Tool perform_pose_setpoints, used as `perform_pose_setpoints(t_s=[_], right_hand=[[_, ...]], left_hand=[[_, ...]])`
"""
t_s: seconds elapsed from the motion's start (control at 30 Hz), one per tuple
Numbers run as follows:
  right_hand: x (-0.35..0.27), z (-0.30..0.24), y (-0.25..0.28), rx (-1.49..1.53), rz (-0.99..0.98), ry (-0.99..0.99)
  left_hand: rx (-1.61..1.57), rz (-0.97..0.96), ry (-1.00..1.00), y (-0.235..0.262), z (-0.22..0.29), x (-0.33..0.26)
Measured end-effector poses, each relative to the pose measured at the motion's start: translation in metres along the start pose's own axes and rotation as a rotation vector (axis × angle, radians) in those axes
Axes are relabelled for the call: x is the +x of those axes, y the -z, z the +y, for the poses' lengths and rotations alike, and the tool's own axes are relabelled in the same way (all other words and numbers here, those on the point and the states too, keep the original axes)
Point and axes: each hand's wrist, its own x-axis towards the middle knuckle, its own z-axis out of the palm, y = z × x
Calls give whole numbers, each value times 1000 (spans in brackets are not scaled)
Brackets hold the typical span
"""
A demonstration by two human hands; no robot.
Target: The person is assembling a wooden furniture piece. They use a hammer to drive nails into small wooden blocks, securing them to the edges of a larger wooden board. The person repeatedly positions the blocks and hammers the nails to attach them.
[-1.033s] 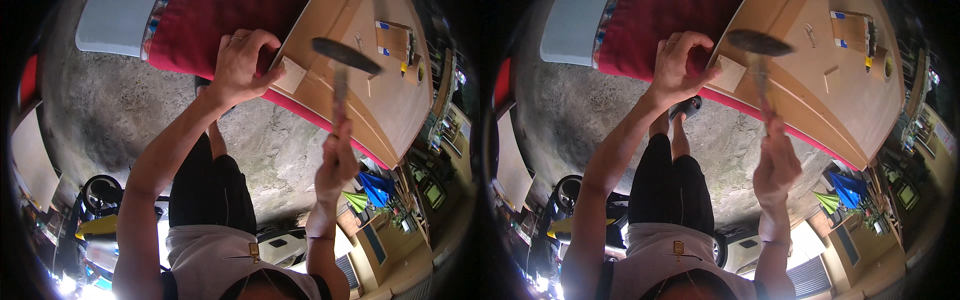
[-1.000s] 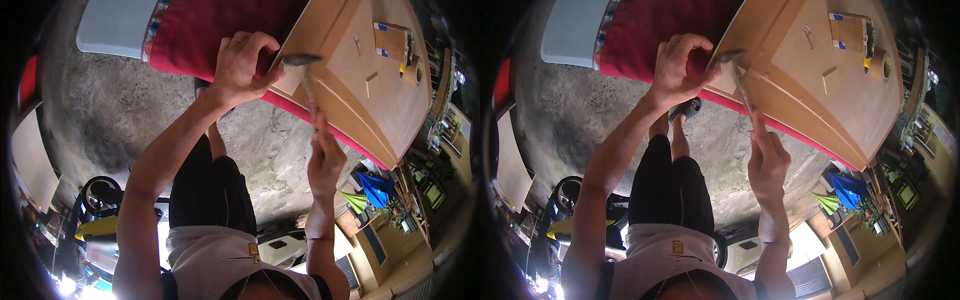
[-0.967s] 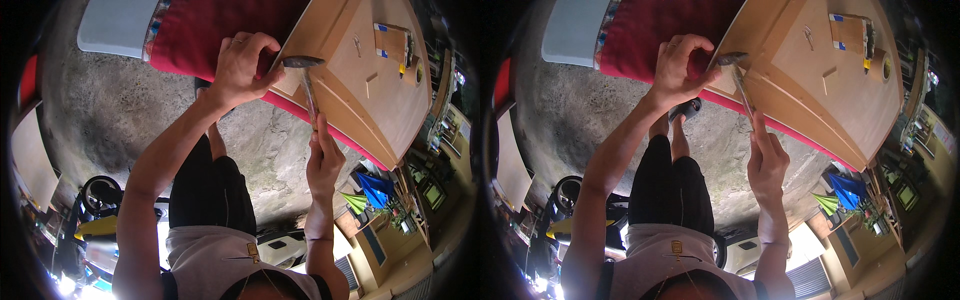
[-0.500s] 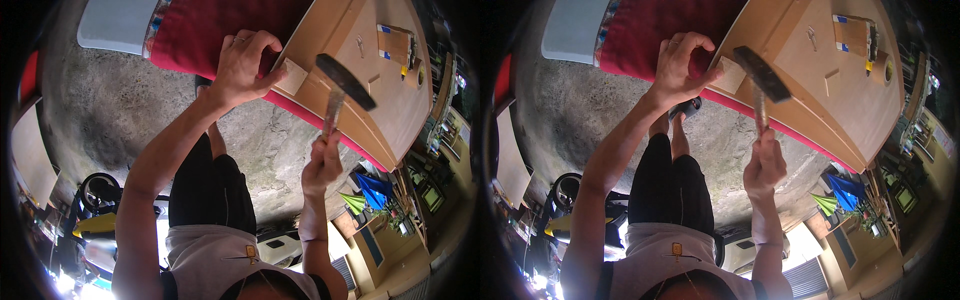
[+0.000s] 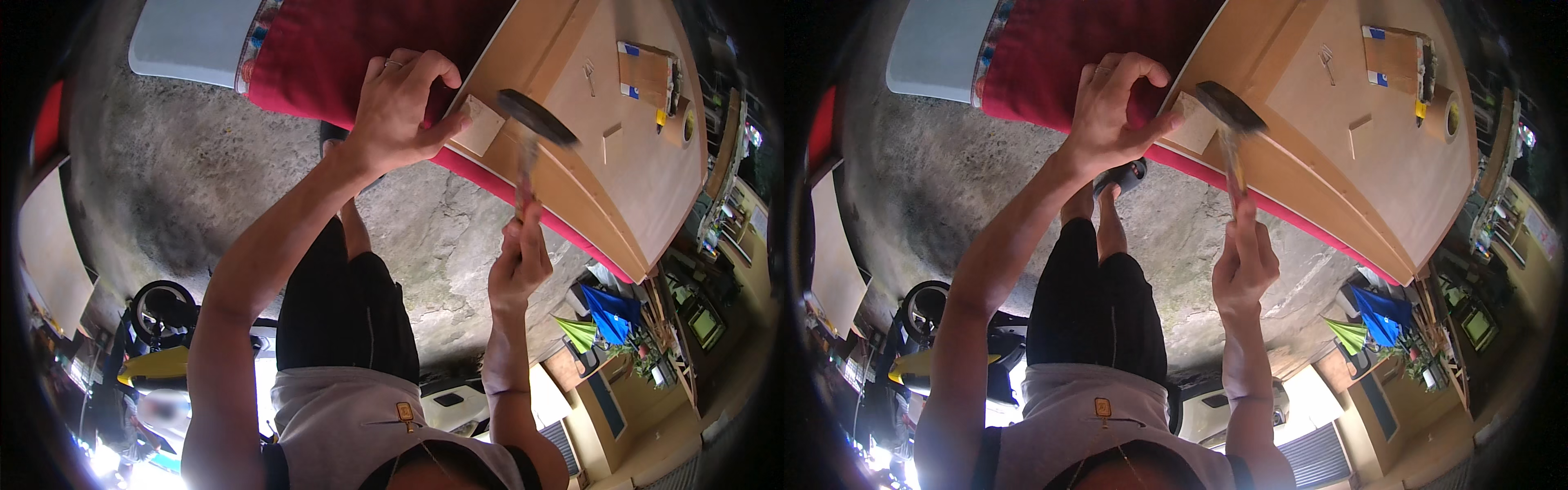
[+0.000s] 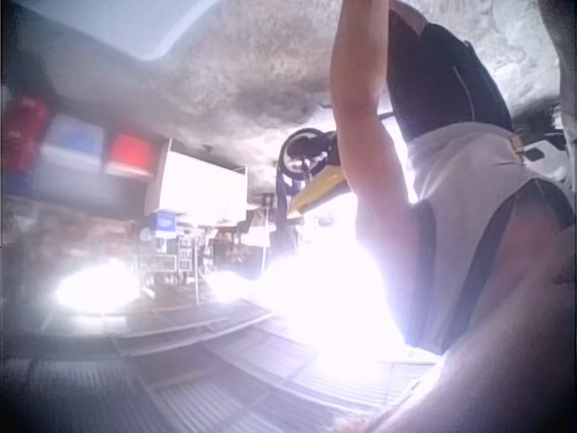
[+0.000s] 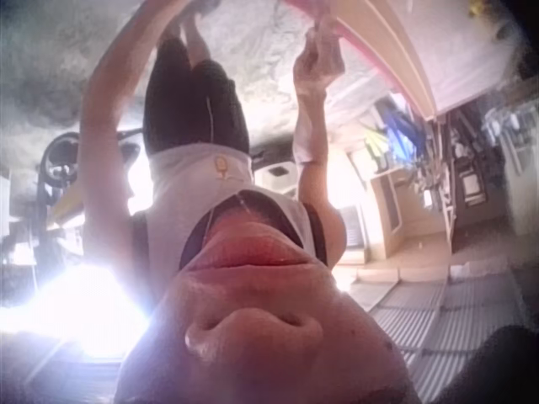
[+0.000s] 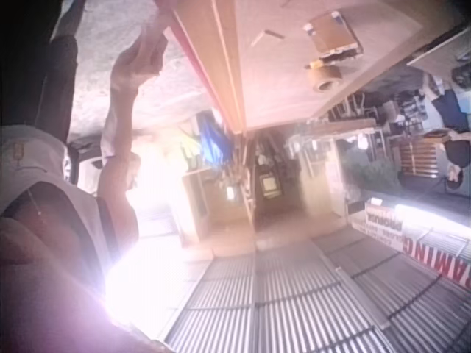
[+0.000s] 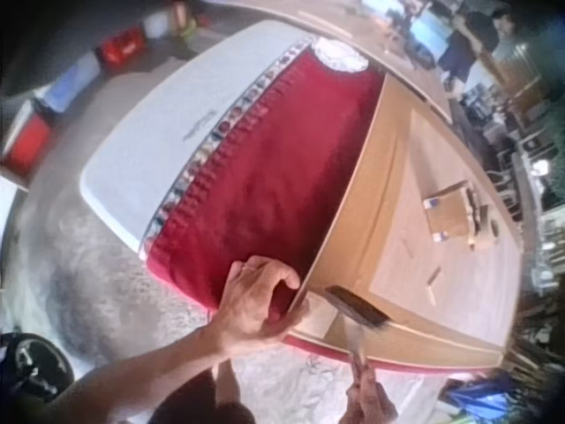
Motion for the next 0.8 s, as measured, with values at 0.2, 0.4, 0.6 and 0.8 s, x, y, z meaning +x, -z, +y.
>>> perform_pose_setpoints(t_s=[0.2,0.4,0.6,0.8], right_hand=[[6,-7,1,-72,-122,-55],[1,-2,-6,-51,-220,-129],[9,3,-11,-46,6,151],[11,-2,-3,-45,-47,38]], left_hand=[[17,-5,-5,0,-1,-2],[18,-26,0,0,-3,0],[-11,-15,-7,1,0,1],[2,-8,0,-1,-2,1]])
